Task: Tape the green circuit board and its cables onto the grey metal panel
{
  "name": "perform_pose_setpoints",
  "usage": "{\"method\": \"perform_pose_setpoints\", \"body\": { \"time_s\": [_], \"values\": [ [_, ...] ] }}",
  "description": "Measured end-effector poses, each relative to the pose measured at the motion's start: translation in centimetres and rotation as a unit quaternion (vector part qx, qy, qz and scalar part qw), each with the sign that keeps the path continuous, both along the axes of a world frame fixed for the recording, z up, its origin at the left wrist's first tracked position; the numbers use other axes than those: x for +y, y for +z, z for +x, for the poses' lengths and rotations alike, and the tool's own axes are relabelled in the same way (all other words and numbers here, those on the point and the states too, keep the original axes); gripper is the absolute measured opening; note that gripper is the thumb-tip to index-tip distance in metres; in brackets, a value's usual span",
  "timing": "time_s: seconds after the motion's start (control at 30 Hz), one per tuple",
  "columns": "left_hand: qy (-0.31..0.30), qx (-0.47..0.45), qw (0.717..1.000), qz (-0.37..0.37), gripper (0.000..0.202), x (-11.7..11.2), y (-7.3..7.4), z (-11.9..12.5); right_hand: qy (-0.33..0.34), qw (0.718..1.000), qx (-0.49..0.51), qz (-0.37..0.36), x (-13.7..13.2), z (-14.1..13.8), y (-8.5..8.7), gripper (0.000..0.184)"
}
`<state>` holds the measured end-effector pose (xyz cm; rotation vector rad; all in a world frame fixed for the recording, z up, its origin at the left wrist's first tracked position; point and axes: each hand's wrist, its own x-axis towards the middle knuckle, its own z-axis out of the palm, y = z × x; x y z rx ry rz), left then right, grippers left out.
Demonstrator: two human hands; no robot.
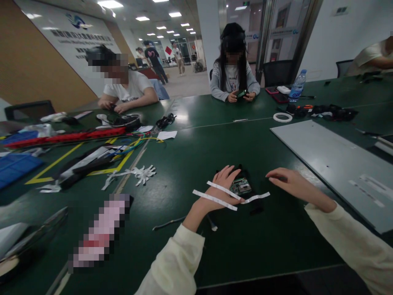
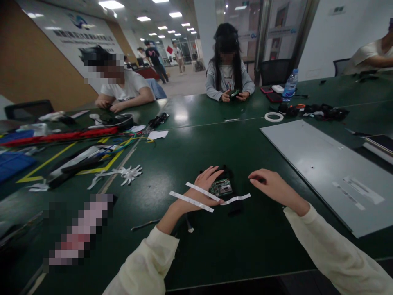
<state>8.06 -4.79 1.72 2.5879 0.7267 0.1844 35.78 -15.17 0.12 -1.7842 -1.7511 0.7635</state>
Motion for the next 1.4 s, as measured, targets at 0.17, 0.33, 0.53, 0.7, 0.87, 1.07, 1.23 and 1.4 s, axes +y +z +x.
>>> {"method": "perform_pose_setpoints", "body": {
  "time_s": [0.17,0.33,0.53,0.7,0.87,1.07,1.23,1.4],
  "values": [
    [-0.002,0.004,1.000,0.013,0.093,0.1,-0.3,0.1,0.088,0.996,0.020,-0.018,-0.4,-3.9,1.1,0.030],
    [-0.011,0.006,0.999,0.029,0.089,0.4,-1.0,0.1,0.106,0.994,-0.014,-0.010,-0.4,-5.2,1.0,0.025],
    [-0.006,0.002,0.999,0.046,0.089,0.6,-1.9,0.3,0.093,0.995,-0.013,-0.013,-0.1,-5.1,0.3,0.022],
    [-0.011,0.007,0.999,0.041,0.088,0.6,-1.8,0.2,0.098,0.993,0.038,-0.045,-0.3,-5.3,1.2,0.020],
    [-0.009,0.007,0.999,0.041,0.087,0.5,-1.4,0.2,0.075,0.977,0.184,-0.070,-0.6,-5.6,2.6,0.024],
    [-0.032,-0.008,0.997,0.067,0.082,-0.1,-0.6,0.2,-0.053,0.922,0.382,-0.012,0.4,-8.4,3.6,0.029],
    [-0.032,-0.038,0.995,0.089,0.079,-0.6,-0.4,0.3,-0.035,0.917,0.398,-0.005,1.8,-12.2,3.2,0.031],
    [-0.028,-0.044,0.994,0.099,0.074,-0.8,-0.3,0.4,-0.052,0.960,0.273,0.043,2.3,-13.7,3.0,0.028]
  ]
}}
